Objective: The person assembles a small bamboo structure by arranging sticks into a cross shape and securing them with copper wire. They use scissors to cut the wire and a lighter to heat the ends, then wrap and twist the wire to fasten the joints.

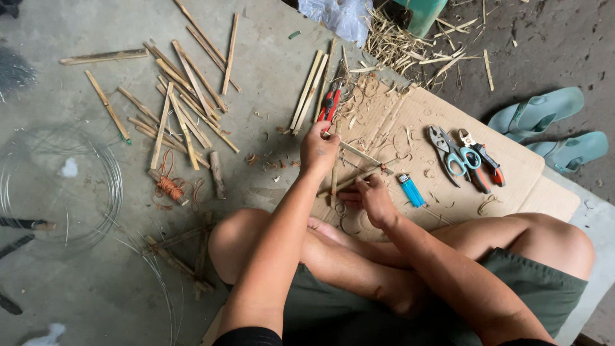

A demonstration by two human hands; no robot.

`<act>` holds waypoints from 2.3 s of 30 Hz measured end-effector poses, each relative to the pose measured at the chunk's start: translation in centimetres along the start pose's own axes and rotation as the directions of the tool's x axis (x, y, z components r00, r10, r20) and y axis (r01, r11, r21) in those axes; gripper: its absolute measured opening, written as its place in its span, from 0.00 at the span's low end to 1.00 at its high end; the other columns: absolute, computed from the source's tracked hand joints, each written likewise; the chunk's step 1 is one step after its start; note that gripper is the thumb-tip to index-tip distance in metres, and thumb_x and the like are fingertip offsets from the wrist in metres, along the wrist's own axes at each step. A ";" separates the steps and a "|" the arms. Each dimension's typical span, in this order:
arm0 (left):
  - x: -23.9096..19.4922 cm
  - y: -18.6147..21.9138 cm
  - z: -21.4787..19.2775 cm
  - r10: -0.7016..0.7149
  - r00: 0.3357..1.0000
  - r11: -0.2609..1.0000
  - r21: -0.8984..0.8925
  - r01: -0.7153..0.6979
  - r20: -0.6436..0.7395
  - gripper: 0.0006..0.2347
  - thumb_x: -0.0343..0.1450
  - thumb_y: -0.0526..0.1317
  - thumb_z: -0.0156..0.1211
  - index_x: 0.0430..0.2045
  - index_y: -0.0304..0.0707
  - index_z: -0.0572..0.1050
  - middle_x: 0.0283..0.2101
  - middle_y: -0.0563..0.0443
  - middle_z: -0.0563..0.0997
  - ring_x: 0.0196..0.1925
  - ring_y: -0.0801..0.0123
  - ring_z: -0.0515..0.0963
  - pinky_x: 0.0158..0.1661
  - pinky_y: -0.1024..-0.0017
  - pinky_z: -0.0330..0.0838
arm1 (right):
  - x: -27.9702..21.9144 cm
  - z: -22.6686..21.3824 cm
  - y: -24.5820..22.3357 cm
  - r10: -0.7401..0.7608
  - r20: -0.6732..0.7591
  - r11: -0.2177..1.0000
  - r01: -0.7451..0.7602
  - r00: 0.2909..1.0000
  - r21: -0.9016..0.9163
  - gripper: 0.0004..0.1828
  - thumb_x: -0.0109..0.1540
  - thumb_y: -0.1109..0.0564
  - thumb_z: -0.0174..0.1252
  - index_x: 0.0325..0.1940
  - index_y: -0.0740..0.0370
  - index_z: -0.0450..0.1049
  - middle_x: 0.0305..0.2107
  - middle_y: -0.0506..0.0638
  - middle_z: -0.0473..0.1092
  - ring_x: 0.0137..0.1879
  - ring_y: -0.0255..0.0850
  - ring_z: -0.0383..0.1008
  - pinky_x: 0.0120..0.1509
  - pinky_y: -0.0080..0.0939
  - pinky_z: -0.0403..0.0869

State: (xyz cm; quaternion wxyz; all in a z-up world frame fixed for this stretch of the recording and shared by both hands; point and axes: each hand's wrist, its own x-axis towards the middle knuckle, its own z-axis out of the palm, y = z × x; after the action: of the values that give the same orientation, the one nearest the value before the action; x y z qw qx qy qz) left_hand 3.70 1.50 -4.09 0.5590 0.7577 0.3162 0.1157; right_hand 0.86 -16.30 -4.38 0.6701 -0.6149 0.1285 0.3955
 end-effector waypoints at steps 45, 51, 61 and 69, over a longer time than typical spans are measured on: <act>-2.7 2.7 -1.0 0.065 0.747 0.791 -0.491 0.366 0.662 0.11 0.73 0.28 0.55 0.49 0.37 0.77 0.32 0.57 0.78 0.29 0.78 0.73 0.29 0.77 0.70 | -0.3 -1.6 -10.5 -0.244 0.206 0.904 0.299 0.948 -0.306 0.12 0.70 0.54 0.52 0.43 0.63 0.77 0.28 0.45 0.74 0.29 0.29 0.61 0.34 0.31 0.64; -4.0 3.4 -0.4 -0.008 0.834 0.838 -0.452 0.307 0.552 0.12 0.72 0.27 0.56 0.48 0.37 0.78 0.30 0.53 0.80 0.29 0.78 0.79 0.26 0.78 0.68 | 0.2 -2.8 -9.9 -0.181 0.277 0.971 0.216 0.944 -0.101 0.12 0.72 0.55 0.51 0.42 0.66 0.75 0.30 0.49 0.74 0.28 0.32 0.61 0.33 0.32 0.62; -4.8 3.7 1.0 0.188 0.910 0.768 -0.633 0.097 0.368 0.10 0.70 0.37 0.67 0.29 0.27 0.73 0.24 0.48 0.78 0.20 0.71 0.78 0.21 0.73 0.72 | 1.0 -4.5 -8.4 -0.148 0.365 0.989 0.147 0.919 0.031 0.09 0.71 0.59 0.46 0.46 0.65 0.72 0.31 0.51 0.69 0.30 0.36 0.60 0.32 0.35 0.61; -2.9 3.1 1.4 0.047 0.998 0.975 -0.221 -0.039 0.032 0.13 0.68 0.47 0.65 0.28 0.34 0.77 0.22 0.44 0.81 0.20 0.66 0.79 0.23 0.67 0.72 | 3.3 -0.4 -7.7 -0.160 0.319 0.986 0.168 0.934 0.004 0.13 0.75 0.60 0.46 0.59 0.66 0.72 0.43 0.50 0.71 0.39 0.38 0.66 0.43 0.38 0.66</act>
State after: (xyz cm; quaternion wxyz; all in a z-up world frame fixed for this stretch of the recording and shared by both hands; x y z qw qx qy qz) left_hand 3.29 -1.83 -1.20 0.6425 0.6998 0.2748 0.1479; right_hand 8.38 -14.92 -1.08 0.7053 -0.5594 -0.0377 0.4338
